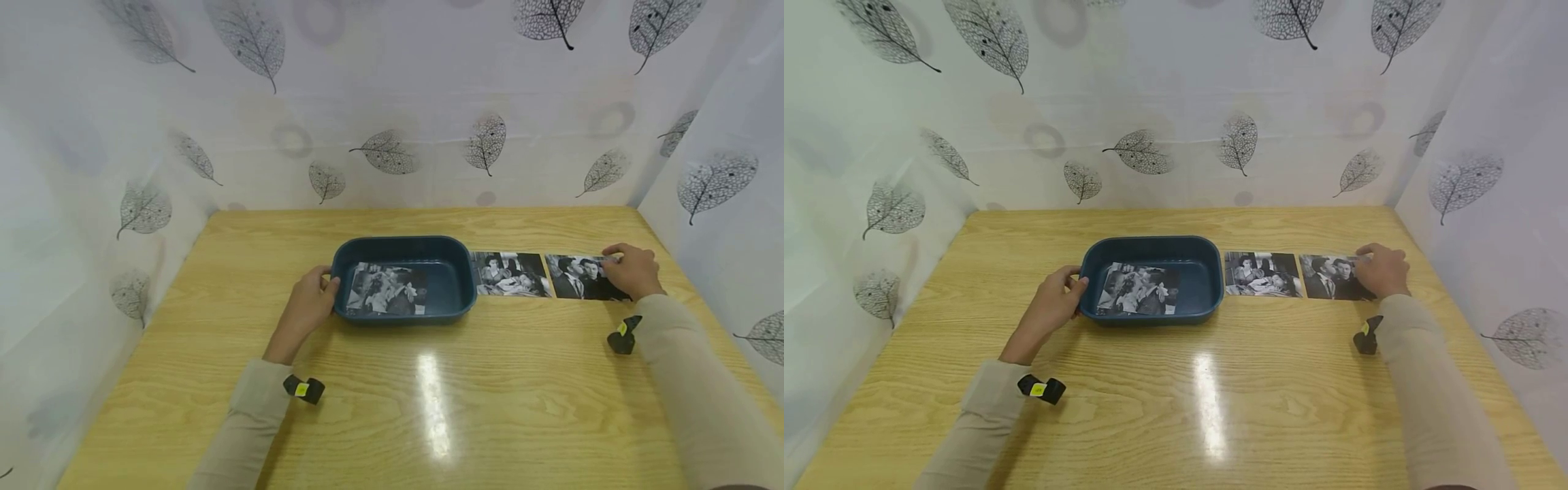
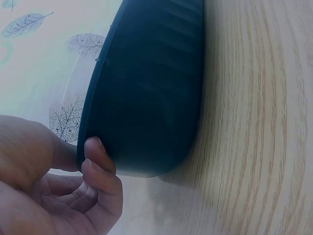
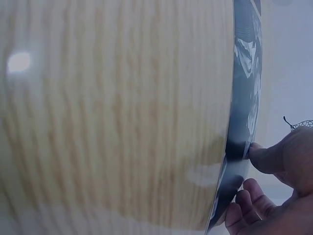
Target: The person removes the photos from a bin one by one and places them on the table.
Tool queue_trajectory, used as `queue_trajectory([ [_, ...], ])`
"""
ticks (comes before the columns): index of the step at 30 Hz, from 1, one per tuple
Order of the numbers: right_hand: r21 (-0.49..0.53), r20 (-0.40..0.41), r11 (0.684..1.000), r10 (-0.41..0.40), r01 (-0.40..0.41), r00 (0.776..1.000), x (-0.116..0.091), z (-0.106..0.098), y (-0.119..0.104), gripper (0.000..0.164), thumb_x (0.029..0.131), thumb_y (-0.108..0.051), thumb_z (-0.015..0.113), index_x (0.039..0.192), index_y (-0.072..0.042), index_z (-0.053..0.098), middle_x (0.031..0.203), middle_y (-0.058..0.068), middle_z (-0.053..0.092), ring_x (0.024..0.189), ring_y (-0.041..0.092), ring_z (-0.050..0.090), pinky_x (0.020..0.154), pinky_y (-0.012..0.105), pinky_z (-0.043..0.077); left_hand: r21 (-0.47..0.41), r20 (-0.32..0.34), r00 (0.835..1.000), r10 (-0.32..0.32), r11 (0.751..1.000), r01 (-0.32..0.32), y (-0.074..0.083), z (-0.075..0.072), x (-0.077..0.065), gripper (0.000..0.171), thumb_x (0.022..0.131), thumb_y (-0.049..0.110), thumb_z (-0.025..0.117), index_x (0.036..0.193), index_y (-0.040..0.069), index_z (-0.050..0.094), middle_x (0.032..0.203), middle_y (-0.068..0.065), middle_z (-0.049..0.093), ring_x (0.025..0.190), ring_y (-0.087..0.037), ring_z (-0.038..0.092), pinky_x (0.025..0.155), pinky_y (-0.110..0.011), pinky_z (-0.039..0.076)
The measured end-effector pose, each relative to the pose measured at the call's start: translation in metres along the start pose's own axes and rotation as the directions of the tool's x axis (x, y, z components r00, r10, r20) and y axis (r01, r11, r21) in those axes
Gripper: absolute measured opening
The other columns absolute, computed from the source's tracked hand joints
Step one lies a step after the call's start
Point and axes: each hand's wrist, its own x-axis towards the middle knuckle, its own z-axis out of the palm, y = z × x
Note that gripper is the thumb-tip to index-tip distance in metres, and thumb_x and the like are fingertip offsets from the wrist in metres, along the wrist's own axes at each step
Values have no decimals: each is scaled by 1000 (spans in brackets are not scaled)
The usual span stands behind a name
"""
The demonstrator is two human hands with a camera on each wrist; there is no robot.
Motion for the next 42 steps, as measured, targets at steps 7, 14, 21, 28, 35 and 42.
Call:
queue_trajectory([
  [7, 10, -46, 1000, 14, -13, 999, 2, -3, -2, 42, 103, -15, 46, 135, 12, 49, 125, 46, 45, 122, 65, 31, 101, 75, 24, -8, 1, 1000, 4, 1000, -4, 0, 0, -1, 44, 108, 17, 48, 146, -6, 44, 95, -15, 64, 68, -22, 64, 58, -30, 49],
  [14, 75, -109, 994, -75, 83, 991, 7, -17, -24, 50, 105, -17, 51, 139, 19, 42, 132, 44, 42, 118, 58, 44, 91, 69, 41, -12, -4, 1000, -9, 1000, 9, 1, 0, -1, 44, 108, 17, 48, 146, -5, 45, 95, -15, 64, 70, -25, 66, 58, -30, 48],
  [21, 126, -125, 979, -145, 161, 982, 0, -33, -84, 58, 105, -30, 54, 143, 13, 43, 137, 38, 45, 122, 55, 46, 93, 67, 42, -7, -3, 1000, -2, 1000, 2, 1, 0, 1, 44, 108, 16, 48, 146, -6, 44, 96, -17, 64, 73, -30, 67, 58, -29, 48],
  [28, 166, -104, 942, -278, 293, 955, -10, -34, -146, 59, 101, -33, 64, 140, 9, 49, 136, 33, 50, 120, 50, 52, 90, 64, 46, -10, 0, 1000, 1, 1000, -1, 1, 0, 0, 45, 108, 16, 48, 146, -6, 44, 97, -20, 65, 73, -31, 68, 57, -29, 48],
  [35, 188, -22, 899, -398, 395, 917, -23, -21, -196, 58, 97, -34, 70, 136, 6, 53, 132, 25, 55, 114, 42, 58, 90, 58, 49, -11, 3, 1000, 2, 1000, -2, 1, 1, 0, 45, 108, 16, 48, 147, -6, 43, 98, -20, 65, 72, -30, 67, 57, -29, 48],
  [42, 225, 70, 848, -506, 480, 860, -34, 4, -237, 47, 95, -22, 74, 129, 6, 58, 126, 23, 58, 108, 36, 61, 89, 51, 51, -9, 4, 1000, 1, 1000, -1, 0, 1, 2, 44, 108, 15, 48, 146, -7, 44, 99, -21, 65, 72, -29, 68, 57, -29, 47],
])
